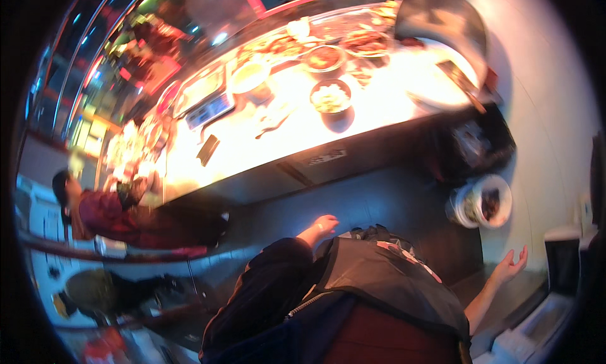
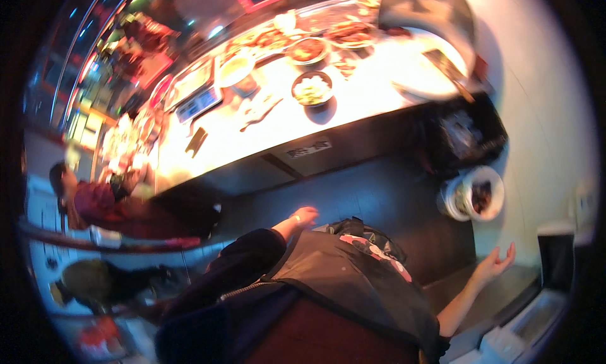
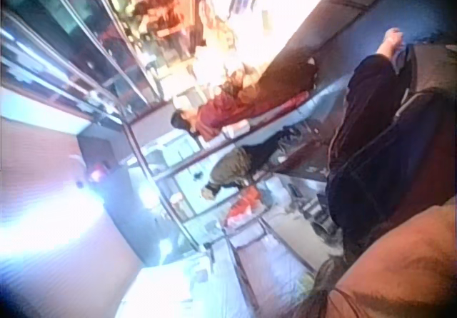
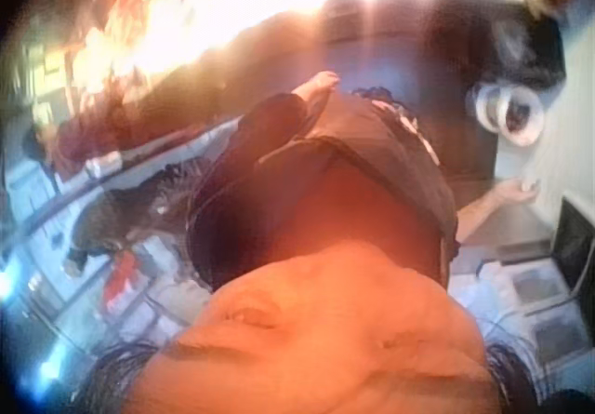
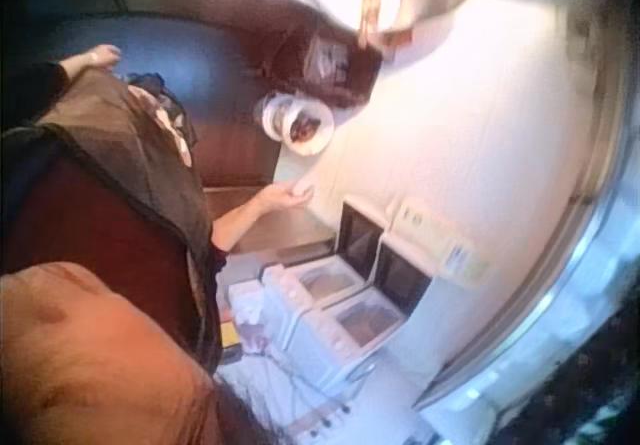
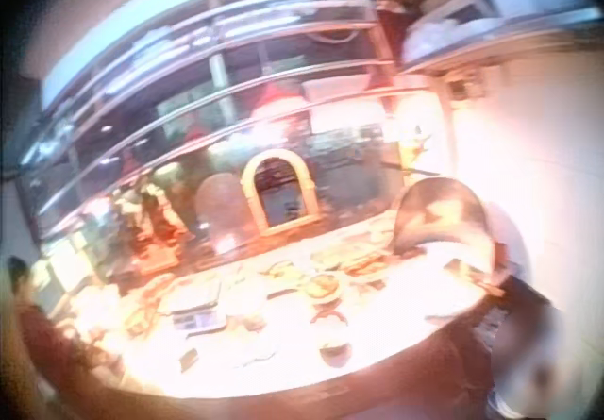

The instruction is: The person assembles two rice bowls by adding cooked meat, broth, and vegetables, then covers them with plastic wrap. They also chop additional meat and place it into a bowl.

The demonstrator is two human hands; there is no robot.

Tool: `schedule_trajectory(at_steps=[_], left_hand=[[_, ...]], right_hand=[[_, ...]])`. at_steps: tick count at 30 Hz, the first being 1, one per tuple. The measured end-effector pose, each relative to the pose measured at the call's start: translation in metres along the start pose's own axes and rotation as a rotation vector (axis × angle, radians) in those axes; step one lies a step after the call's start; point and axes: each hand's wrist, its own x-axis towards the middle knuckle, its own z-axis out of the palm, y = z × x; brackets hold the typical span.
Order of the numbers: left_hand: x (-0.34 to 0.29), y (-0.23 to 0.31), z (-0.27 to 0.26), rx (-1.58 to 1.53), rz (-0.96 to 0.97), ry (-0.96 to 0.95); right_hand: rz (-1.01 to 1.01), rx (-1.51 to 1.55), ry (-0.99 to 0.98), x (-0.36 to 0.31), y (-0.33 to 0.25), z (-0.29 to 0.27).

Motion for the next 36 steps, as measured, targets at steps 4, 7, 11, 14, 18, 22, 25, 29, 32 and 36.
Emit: schedule_trajectory(at_steps=[4,7,11,14,18,22,25,29,32,36], left_hand=[[-0.014,0.021,-0.022,-0.306,0.01,-0.034],[-0.016,0.023,-0.052,-0.595,-0.078,0.007],[-0.011,0.028,-0.071,-0.96,-0.164,0.137],[-0.005,0.05,-0.069,-1.137,-0.138,0.126],[0.007,0.11,-0.073,-1.188,-0.044,0.056],[0.018,0.188,-0.085,-1.22,0.054,-0.035],[0.022,0.242,-0.09,-1.249,0.159,-0.069],[0.02,0.293,-0.095,-1.298,0.217,-0.151],[0.024,0.316,-0.101,-1.278,0.261,-0.22],[0.045,0.348,-0.114,-1.28,0.297,-0.352]], right_hand=[[-0.068,0.133,-0.236,-0.006,-0.072,0.093],[-0.126,0.181,-0.34,0.002,-0.1,0.141],[-0.254,0.133,-0.421,0.026,-0.127,0.197],[-0.337,0.18,-0.471,0.051,-0.148,0.25],[-0.405,0.282,-0.563,0.084,-0.183,0.321],[-0.537,0.338,-0.634,0.12,-0.233,0.375],[-0.528,0.282,-0.798,0.128,-0.265,0.402],[-0.489,0.349,-1.004,0.107,-0.29,0.43],[-0.712,0.318,-1.036,0.087,-0.297,0.447],[-0.615,0.289,-1.103,0.082,-0.311,0.463]])
